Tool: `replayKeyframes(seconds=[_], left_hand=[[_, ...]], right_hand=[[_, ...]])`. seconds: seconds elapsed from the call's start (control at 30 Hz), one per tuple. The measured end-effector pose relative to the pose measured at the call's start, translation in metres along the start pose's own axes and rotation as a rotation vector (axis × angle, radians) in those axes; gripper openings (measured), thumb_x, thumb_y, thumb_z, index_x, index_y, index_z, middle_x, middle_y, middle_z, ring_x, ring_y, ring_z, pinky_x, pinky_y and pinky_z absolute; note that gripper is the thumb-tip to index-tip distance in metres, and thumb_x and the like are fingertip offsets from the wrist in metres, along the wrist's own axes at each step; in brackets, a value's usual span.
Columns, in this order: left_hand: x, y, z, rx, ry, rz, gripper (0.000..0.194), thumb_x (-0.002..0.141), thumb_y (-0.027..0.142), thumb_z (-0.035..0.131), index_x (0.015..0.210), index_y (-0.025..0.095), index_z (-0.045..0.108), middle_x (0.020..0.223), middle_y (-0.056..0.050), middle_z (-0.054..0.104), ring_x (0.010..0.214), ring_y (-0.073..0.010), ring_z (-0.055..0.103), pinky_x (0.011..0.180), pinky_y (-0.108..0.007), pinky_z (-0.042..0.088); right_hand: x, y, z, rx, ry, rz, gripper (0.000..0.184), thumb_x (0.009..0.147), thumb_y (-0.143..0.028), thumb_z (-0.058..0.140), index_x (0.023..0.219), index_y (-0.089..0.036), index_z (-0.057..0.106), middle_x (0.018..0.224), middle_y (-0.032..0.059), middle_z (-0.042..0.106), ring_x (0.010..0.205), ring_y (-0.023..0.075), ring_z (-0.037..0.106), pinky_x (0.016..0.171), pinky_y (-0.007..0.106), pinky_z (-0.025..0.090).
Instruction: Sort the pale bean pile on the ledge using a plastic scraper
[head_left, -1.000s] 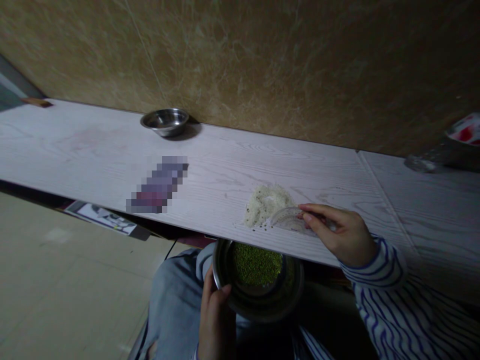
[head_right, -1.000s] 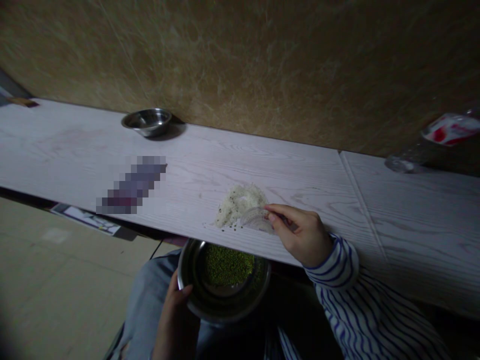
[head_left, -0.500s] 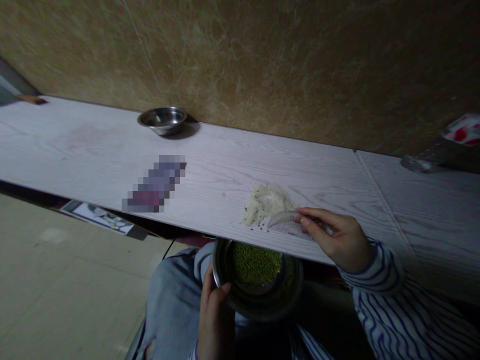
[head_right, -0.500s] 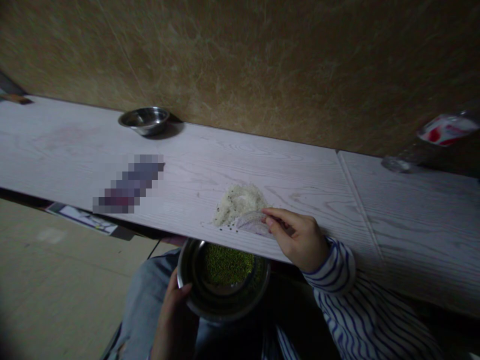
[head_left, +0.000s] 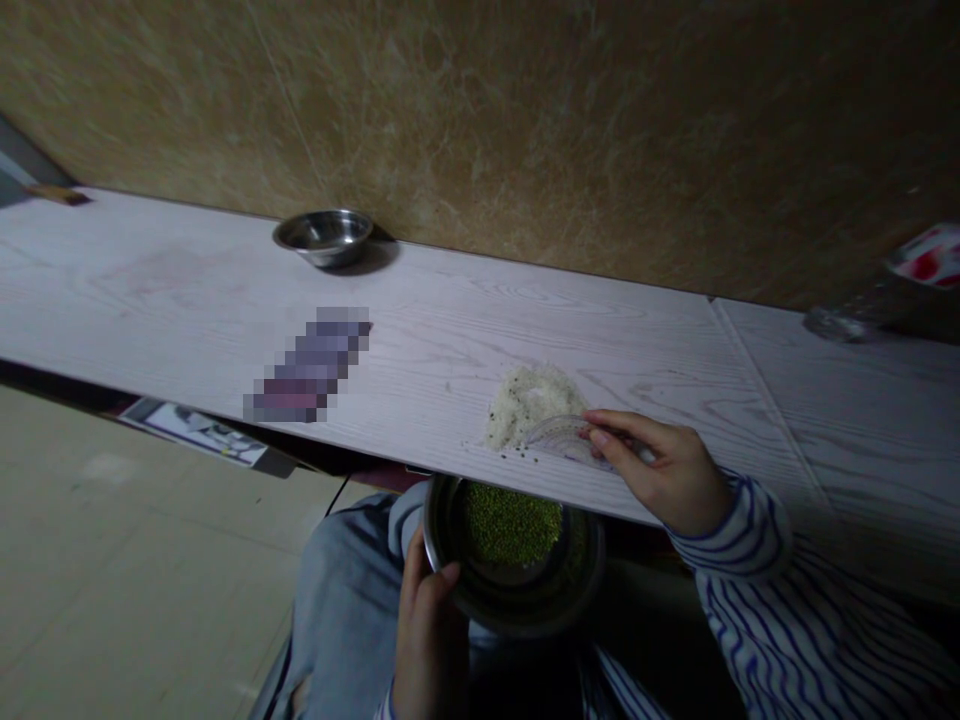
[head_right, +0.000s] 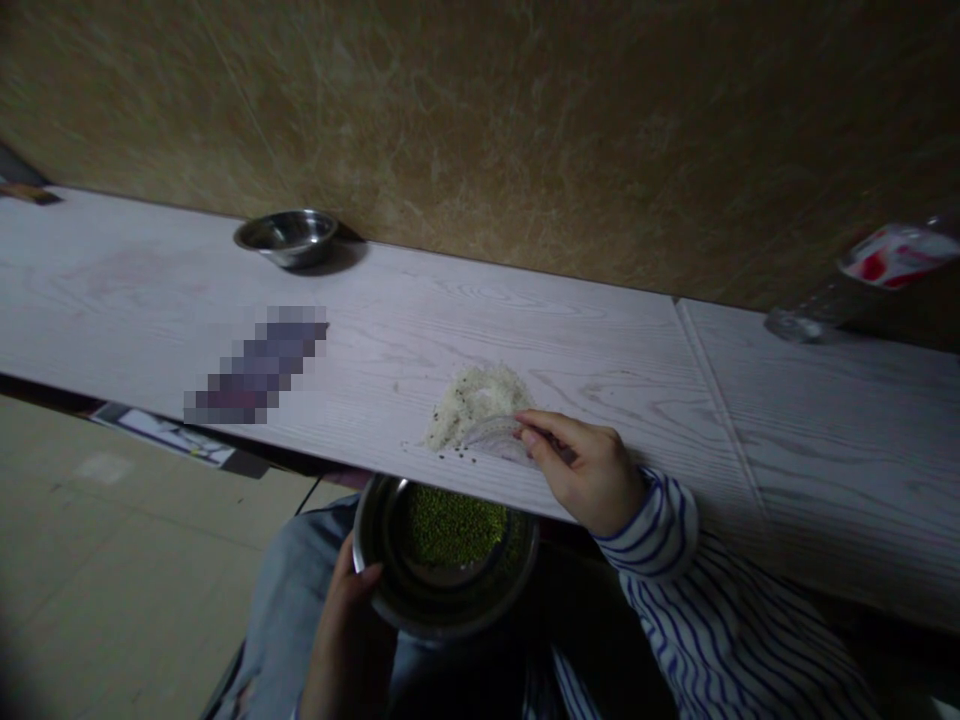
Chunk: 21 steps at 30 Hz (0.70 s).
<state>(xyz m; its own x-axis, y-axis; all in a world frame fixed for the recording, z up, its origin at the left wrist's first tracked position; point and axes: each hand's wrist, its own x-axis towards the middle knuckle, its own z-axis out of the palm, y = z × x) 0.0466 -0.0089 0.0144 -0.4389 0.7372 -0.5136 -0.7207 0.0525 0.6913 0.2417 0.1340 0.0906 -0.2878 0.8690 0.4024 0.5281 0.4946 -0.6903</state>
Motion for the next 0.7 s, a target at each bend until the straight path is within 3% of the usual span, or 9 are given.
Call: replayKeyframes(seconds=[0.13,0.47,0.7], left_hand=[[-0.001,0.001,0.002,0.022,-0.014,-0.009,0.051,0.071,0.031,0.075,0.122,0.027,0.073,0.116,-0.006,0.076,0.124,-0.0343,0.062,0.099,-0.042,0.052],[-0.002,0.003,0.000,0.002,-0.018,-0.002,0.051,0.072,0.029,0.075,0.123,0.028,0.072,0.117,-0.005,0.076,0.124,-0.0340,0.063,0.094,-0.040,0.055],[-0.003,0.005,-0.003,-0.011,-0.069,0.015,0.049,0.075,0.028,0.074,0.124,0.029,0.072,0.120,-0.004,0.074,0.130,-0.0316,0.058,0.103,-0.038,0.050]], right_hand=[[0.001,-0.002,0.002,0.016,-0.019,-0.001,0.021,0.090,-0.023,0.064,0.104,-0.020,0.080,0.085,0.0072,0.083,0.065,0.0197,0.078,0.062,0.028,0.066],[0.001,-0.005,0.006,0.042,-0.056,-0.023,0.022,0.090,-0.021,0.064,0.104,-0.019,0.080,0.088,0.0077,0.083,0.071,0.0199,0.079,0.072,0.030,0.067],[0.002,-0.008,0.013,0.052,-0.093,-0.043,0.021,0.090,-0.018,0.065,0.106,-0.018,0.080,0.093,0.0085,0.083,0.080,0.0212,0.080,0.076,0.032,0.067]])
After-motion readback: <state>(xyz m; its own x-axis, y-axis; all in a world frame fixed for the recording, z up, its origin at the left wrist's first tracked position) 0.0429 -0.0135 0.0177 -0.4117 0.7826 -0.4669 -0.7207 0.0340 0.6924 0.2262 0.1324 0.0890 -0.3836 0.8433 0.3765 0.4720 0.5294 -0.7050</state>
